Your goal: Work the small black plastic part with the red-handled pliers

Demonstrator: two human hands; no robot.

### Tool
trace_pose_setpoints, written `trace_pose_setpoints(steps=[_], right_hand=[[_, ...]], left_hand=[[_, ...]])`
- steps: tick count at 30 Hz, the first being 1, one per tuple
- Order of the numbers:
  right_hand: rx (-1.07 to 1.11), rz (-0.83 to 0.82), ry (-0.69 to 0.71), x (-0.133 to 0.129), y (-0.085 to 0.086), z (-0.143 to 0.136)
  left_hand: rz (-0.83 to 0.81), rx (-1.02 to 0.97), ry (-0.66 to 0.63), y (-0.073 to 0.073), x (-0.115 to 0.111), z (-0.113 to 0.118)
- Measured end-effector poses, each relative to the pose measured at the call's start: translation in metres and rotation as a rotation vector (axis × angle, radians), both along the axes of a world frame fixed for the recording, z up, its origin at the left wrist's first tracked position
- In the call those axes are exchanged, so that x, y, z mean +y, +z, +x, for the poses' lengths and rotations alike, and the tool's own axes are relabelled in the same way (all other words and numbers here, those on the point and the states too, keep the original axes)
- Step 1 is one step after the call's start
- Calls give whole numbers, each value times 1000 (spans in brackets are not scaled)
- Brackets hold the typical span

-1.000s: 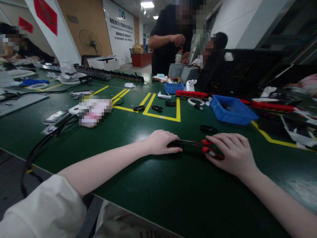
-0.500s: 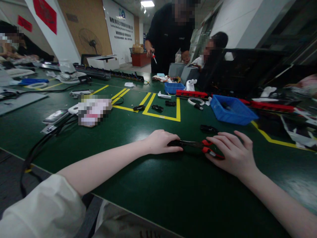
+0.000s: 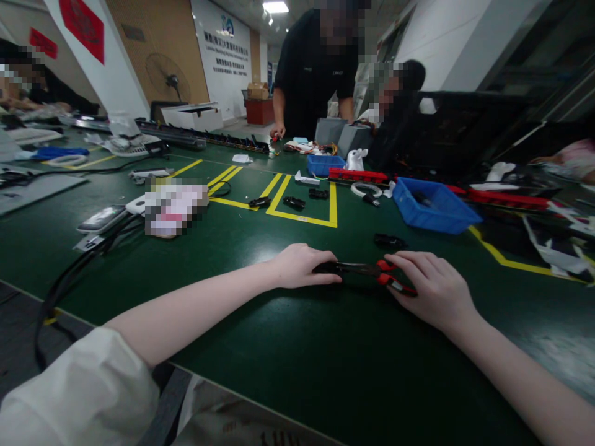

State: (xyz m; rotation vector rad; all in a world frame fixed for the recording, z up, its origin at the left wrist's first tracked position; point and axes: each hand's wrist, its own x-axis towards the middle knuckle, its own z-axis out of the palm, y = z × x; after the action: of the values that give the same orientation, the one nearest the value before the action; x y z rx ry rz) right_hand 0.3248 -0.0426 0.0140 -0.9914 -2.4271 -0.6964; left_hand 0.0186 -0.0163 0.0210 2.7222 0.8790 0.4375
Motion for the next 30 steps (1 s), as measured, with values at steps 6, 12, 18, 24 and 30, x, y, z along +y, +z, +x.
trace_pose_setpoints(steps=[6, 12, 18, 24, 30], right_hand=[[-17, -23, 2, 0, 0, -1], [-61, -13, 8, -1, 0, 0], [-74, 2, -5, 0, -1, 1], [-51, 3, -4, 0, -1, 1], [-79, 12, -10, 2, -1, 2]], left_hand=[[-19, -5, -3, 0, 0, 0], [-57, -27, -19, 0, 0, -1], [-73, -31, -19, 0, 0, -2], [-135, -81, -32, 0, 0, -3], [-188, -139, -47, 2, 0, -3]])
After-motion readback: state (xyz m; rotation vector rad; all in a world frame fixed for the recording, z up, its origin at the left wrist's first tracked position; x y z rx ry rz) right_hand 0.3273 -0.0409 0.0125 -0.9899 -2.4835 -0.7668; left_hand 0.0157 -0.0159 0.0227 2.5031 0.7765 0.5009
